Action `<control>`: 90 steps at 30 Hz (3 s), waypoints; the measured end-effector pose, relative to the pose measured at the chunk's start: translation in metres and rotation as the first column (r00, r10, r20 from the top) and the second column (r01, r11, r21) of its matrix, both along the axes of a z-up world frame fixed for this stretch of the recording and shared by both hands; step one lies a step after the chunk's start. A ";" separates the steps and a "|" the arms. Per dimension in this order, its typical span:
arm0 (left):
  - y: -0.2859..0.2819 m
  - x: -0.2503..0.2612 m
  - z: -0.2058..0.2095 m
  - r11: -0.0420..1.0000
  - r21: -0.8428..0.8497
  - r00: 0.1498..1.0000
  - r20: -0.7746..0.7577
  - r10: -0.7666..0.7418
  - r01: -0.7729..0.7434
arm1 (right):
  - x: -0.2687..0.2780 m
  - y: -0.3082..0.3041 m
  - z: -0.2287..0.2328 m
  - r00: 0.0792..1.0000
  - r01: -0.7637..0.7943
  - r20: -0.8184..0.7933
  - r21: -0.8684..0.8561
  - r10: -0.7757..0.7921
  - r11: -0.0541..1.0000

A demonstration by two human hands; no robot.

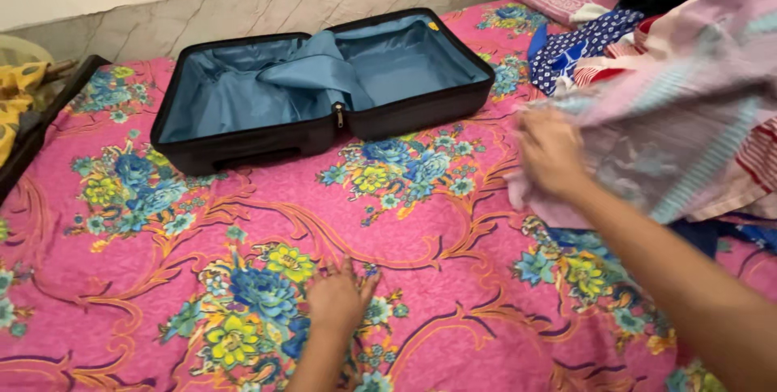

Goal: The person opens an empty hard-shell suitcase on a bed, folds a patterned cloth and a larger red and white patterned towel, and then places both folded items into the suitcase.

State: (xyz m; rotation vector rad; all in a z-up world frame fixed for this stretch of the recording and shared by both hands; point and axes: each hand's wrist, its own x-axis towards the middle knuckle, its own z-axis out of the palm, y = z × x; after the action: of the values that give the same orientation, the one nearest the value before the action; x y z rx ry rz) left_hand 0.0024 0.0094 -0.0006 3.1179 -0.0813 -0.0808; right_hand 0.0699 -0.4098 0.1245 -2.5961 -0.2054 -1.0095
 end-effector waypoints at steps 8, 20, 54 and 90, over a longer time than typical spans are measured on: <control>0.012 -0.014 0.000 0.983 -0.173 0.982 0.186 -0.034 0.067 | -0.073 0.381 -0.009 0.452 -0.868 -0.186 0.134 0.872 0.478; 0.064 -0.057 -0.002 0.746 -0.618 0.965 0.230 -0.129 0.247 | -0.051 0.332 -0.098 0.903 -0.430 0.060 0.083 0.426 0.899; 0.030 -0.017 0.078 -0.504 -0.861 0.983 0.144 -0.115 0.067 | -0.096 0.203 -0.078 0.826 -0.512 -0.164 0.182 0.539 0.840; 0.246 0.065 0.363 0.952 0.216 0.400 0.870 -0.287 0.215 | 0.113 -0.182 0.169 0.980 -0.199 0.035 0.158 0.196 0.967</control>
State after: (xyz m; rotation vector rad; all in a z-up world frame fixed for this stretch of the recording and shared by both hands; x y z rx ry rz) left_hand 0.0672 0.2550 0.3624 2.7316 -0.5708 1.6217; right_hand 0.1828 -0.5915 0.2932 -2.3672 -0.3640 -0.9390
